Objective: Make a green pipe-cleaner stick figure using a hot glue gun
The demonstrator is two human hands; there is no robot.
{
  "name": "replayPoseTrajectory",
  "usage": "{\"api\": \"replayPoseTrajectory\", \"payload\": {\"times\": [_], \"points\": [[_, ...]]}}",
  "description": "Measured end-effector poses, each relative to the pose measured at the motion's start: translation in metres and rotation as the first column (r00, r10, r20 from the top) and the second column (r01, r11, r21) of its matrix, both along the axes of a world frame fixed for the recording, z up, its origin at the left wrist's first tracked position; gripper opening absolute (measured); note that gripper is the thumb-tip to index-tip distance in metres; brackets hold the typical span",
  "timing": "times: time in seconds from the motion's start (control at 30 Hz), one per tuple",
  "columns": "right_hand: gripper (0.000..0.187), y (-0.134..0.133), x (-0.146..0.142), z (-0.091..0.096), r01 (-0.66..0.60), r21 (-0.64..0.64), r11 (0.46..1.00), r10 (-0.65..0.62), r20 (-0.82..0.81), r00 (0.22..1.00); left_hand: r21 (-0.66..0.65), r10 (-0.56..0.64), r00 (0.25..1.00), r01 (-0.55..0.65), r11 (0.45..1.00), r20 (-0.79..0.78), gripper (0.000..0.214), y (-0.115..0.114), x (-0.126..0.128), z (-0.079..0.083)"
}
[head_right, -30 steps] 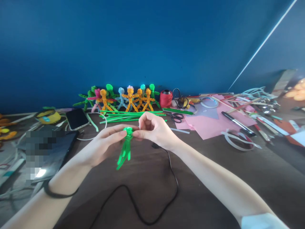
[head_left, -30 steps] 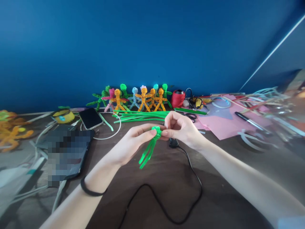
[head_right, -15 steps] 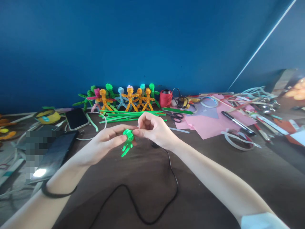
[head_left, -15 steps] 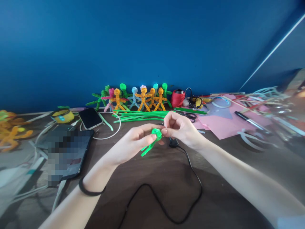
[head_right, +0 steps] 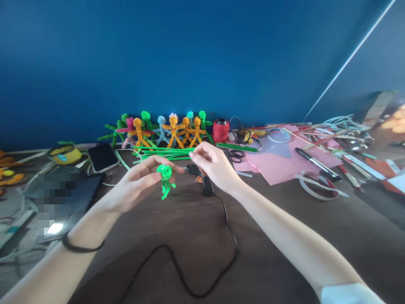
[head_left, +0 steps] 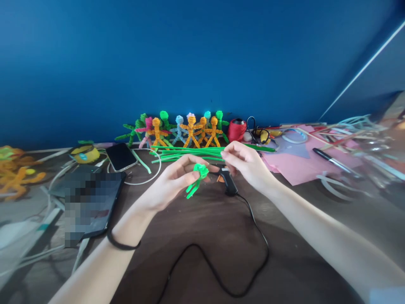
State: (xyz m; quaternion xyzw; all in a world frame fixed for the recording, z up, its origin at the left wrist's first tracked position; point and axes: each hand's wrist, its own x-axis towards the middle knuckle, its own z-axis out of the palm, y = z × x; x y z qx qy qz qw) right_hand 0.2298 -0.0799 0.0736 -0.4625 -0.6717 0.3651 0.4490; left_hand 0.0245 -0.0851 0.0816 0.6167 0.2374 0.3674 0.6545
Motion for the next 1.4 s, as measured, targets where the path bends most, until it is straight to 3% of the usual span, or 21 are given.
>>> {"api": "replayPoseTrajectory", "payload": {"times": [0.07,0.13,0.2,0.33,0.47,0.63,0.73,0.87,0.97,1.1,1.27,1.4], "points": [[0.031,0.005,0.004,-0.003,0.131,-0.005,0.991,-0.120,0.360,0.925,-0.027,-0.004,0.998,0.005,1.000,0.056,0.013,0.002,-0.002,0.000],[0.042,0.009,0.007,-0.008,0.237,-0.055,0.970,-0.131,0.703,0.699,-0.053,-0.006,0.995,0.011,0.999,0.096,0.013,0.004,-0.004,-0.001],[0.055,0.011,0.007,-0.014,0.291,-0.118,0.949,-0.053,0.853,0.519,-0.070,0.009,0.993,0.000,0.998,0.120,0.014,0.005,-0.004,-0.001],[0.062,0.011,0.003,-0.023,0.273,-0.141,0.952,-0.011,0.872,0.490,-0.085,0.077,0.985,-0.065,0.994,0.154,0.015,0.006,-0.004,-0.002],[0.044,0.009,0.001,-0.025,0.277,-0.141,0.950,-0.020,0.862,0.507,-0.051,0.105,0.982,-0.098,0.994,0.158,0.015,0.008,-0.005,-0.001],[0.036,0.016,0.006,-0.031,0.212,-0.250,0.945,0.027,0.704,0.710,0.015,0.135,0.980,-0.138,0.990,0.145,0.025,0.014,-0.013,-0.001],[0.037,0.022,0.010,-0.031,0.204,-0.212,0.956,-0.057,0.546,0.836,0.034,0.166,0.976,-0.173,0.984,0.140,0.028,0.019,-0.020,-0.001],[0.033,0.025,0.010,-0.020,0.162,-0.248,0.955,-0.143,0.095,0.985,0.061,0.178,0.975,-0.187,0.980,0.133,0.029,0.022,-0.027,0.002],[0.034,0.021,0.009,-0.009,0.038,-0.286,0.958,-0.115,-0.258,0.959,0.087,0.186,0.976,-0.196,0.977,0.113,0.031,0.022,-0.030,0.004],[0.031,0.016,0.012,-0.003,-0.154,-0.330,0.931,-0.040,-0.512,0.858,0.103,0.176,0.982,-0.183,0.978,0.069,0.031,0.020,-0.031,0.007],[0.019,0.013,0.014,-0.003,-0.367,-0.193,0.910,0.157,-0.657,0.737,0.121,0.146,0.989,-0.146,0.982,0.004,0.026,0.017,-0.029,0.011],[0.012,0.009,0.015,0.000,-0.501,-0.112,0.858,0.347,-0.593,0.727,0.141,0.150,0.989,-0.145,0.979,-0.021,0.025,0.016,-0.029,0.012]]}}
